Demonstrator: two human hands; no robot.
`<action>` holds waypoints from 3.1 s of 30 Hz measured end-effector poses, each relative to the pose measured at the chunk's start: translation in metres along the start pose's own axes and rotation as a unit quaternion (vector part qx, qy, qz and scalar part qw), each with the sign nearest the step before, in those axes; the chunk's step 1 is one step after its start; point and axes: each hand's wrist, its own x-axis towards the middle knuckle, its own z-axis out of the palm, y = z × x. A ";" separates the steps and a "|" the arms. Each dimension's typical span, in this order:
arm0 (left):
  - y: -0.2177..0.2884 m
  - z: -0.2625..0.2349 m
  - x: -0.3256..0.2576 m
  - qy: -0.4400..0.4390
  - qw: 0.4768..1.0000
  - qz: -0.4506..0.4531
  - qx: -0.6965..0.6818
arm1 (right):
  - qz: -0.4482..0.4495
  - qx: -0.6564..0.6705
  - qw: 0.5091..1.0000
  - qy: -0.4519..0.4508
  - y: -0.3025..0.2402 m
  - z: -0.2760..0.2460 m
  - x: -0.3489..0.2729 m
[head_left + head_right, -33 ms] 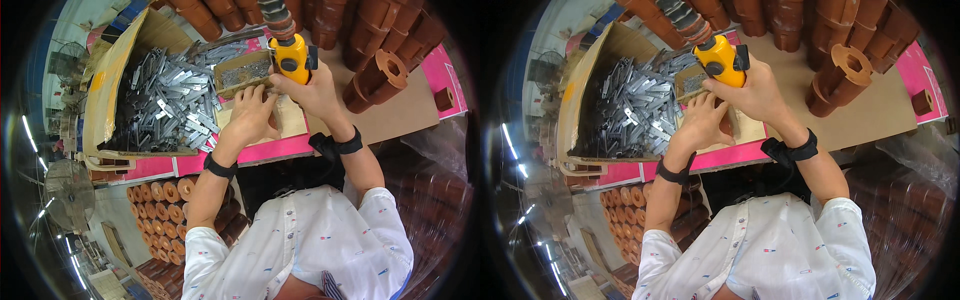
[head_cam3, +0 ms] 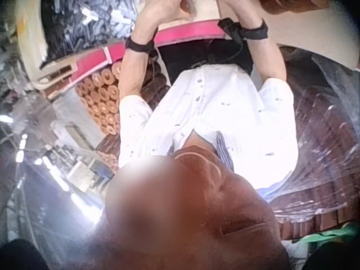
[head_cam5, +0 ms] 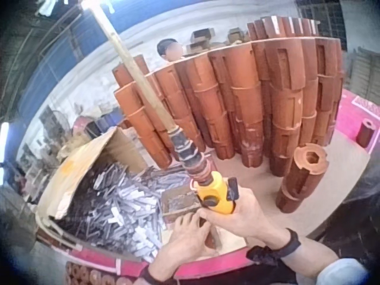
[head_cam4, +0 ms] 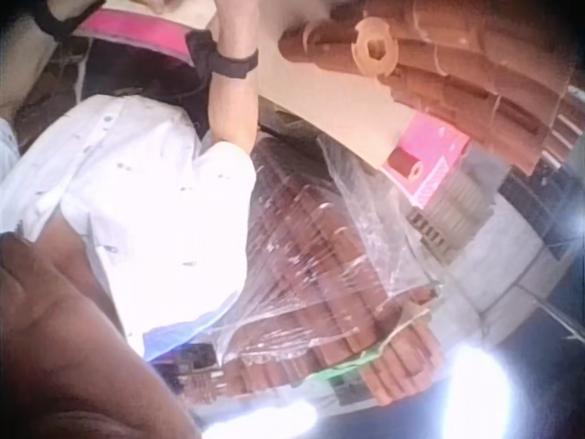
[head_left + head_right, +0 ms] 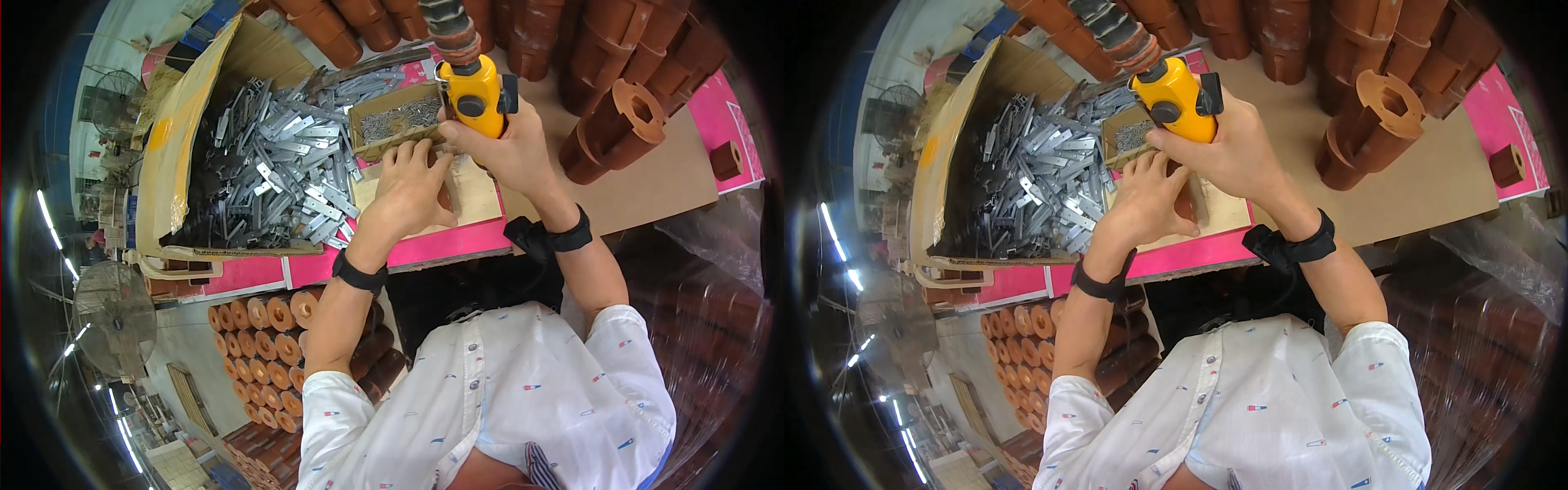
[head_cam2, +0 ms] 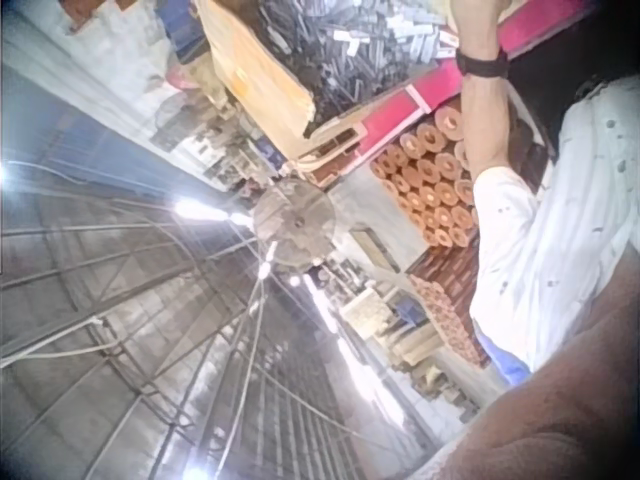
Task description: The recorder is assembling wooden furniture components by attaching metal brackets using a pneumatic screwdriver and screws.
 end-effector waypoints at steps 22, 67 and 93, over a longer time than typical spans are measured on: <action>0.007 -0.003 -0.185 0.375 0.604 -0.243 -0.660 | 0.127 -0.035 0.990 0.050 0.022 -0.014 -0.005; 0.071 0.354 -0.457 0.710 -0.036 -0.576 -0.403 | 0.081 0.009 0.986 -0.143 -0.003 0.049 0.008; 0.060 0.002 -0.091 0.281 0.672 -0.132 -0.672 | -0.041 -0.097 0.970 -0.217 -0.065 0.022 -0.043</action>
